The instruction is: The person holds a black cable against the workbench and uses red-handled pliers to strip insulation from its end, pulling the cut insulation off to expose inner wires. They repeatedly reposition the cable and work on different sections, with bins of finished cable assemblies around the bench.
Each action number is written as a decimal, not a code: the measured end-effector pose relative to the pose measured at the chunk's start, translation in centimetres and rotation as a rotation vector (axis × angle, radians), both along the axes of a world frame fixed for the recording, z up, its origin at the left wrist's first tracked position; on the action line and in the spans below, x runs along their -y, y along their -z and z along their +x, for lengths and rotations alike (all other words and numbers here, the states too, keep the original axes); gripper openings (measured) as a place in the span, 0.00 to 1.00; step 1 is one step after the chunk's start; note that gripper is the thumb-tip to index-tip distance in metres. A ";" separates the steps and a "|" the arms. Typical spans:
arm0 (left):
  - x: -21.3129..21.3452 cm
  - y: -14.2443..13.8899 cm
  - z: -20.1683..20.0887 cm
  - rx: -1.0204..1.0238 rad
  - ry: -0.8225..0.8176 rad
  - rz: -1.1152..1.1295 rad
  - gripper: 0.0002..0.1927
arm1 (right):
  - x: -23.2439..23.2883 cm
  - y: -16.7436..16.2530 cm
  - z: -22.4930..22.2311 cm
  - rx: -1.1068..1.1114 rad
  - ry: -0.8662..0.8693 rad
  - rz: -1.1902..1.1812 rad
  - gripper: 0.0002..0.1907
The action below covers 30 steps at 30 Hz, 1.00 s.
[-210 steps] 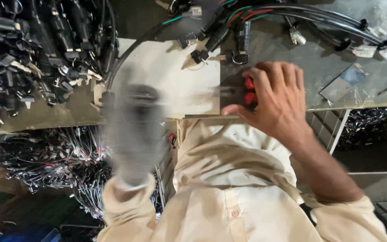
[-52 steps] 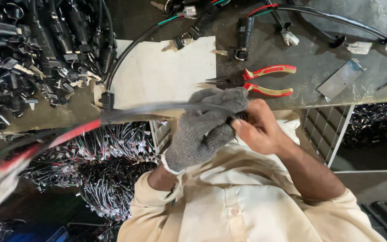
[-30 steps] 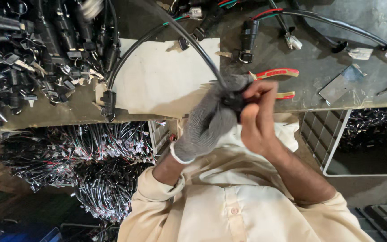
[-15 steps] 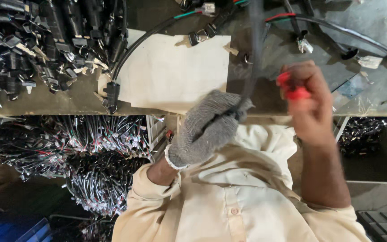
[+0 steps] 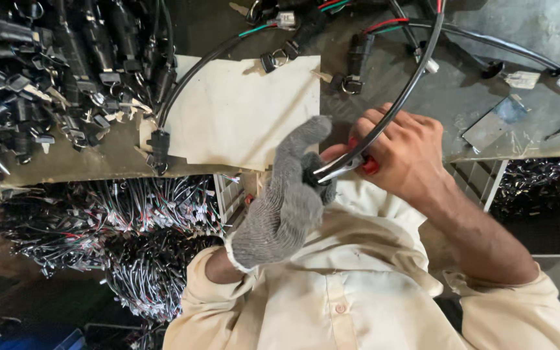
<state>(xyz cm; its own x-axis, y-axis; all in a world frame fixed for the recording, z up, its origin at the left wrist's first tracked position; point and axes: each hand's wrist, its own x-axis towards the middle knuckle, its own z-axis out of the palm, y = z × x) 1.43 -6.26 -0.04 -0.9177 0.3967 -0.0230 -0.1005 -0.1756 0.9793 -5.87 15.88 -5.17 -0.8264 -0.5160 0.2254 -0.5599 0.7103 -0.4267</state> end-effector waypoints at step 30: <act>-2.5 2.8 1.3 -0.712 -0.331 -1.138 0.33 | 1.0 -0.3 4.3 0.177 0.196 -0.162 0.17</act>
<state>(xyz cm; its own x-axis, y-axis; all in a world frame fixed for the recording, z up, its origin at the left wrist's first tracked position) 2.76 -3.71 -2.81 -0.9151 0.2388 0.3247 0.3659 0.8302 0.4206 -1.57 14.87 -4.86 -0.9405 -0.3119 0.1348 -0.3254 0.7125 -0.6217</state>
